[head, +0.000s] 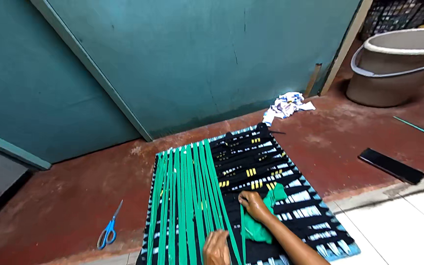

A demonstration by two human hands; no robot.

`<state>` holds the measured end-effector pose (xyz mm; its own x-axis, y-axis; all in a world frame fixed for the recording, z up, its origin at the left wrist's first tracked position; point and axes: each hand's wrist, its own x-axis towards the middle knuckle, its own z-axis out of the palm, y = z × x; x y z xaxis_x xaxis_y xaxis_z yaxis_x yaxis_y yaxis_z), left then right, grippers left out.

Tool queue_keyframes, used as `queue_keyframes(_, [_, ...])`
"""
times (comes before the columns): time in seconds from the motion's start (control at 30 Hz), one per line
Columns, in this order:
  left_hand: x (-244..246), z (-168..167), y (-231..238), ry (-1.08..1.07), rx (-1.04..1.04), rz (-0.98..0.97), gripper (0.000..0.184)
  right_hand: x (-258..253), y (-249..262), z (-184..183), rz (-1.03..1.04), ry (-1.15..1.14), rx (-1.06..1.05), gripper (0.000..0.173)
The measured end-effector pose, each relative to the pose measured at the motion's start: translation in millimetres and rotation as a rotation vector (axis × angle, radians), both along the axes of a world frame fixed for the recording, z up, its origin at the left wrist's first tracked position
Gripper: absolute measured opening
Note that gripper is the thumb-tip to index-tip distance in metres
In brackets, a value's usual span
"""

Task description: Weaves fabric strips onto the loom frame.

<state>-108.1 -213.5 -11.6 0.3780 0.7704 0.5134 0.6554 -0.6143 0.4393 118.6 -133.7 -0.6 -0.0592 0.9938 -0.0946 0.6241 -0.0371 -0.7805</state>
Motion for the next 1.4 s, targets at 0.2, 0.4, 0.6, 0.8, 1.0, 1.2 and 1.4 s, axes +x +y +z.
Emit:
queue_keyframes(0.2, [31.6,17.8,211.2,0.123,-0.116,0.097,0.031,8.4,7.1,-8.5,0.112,0.122,0.006,0.021])
queue_keyframes(0.4, [75.7,37.6,337.6,0.418,-0.437,0.151,0.043,14.1,12.1,-2.1,0.244,0.187,0.001,0.020])
queue_keyframes(0.6, [83.6,31.6,381.3,0.569,-0.495,0.151,0.047,14.8,22.2,-7.8,0.334,0.236,-0.055,0.019])
queue_keyframes(0.8, [86.9,28.1,387.3,0.683,-0.456,0.169,0.045,13.5,37.6,12.1,0.429,0.233,-0.219,0.019])
queue_keyframes(1.0, [102.2,49.5,374.5,0.697,-0.521,0.161,0.043,19.6,71.7,33.9,0.642,0.212,-0.486,0.018])
queue_keyframes(1.2, [93.0,62.9,276.3,-0.317,-1.158,-0.300,0.036,62.2,139.4,70.0,0.619,0.338,-0.565,0.019])
queue_keyframes(1.4, [72.0,43.2,235.4,-0.873,-1.712,-0.878,0.064,97.9,217.0,126.2,0.542,0.290,-0.475,0.017])
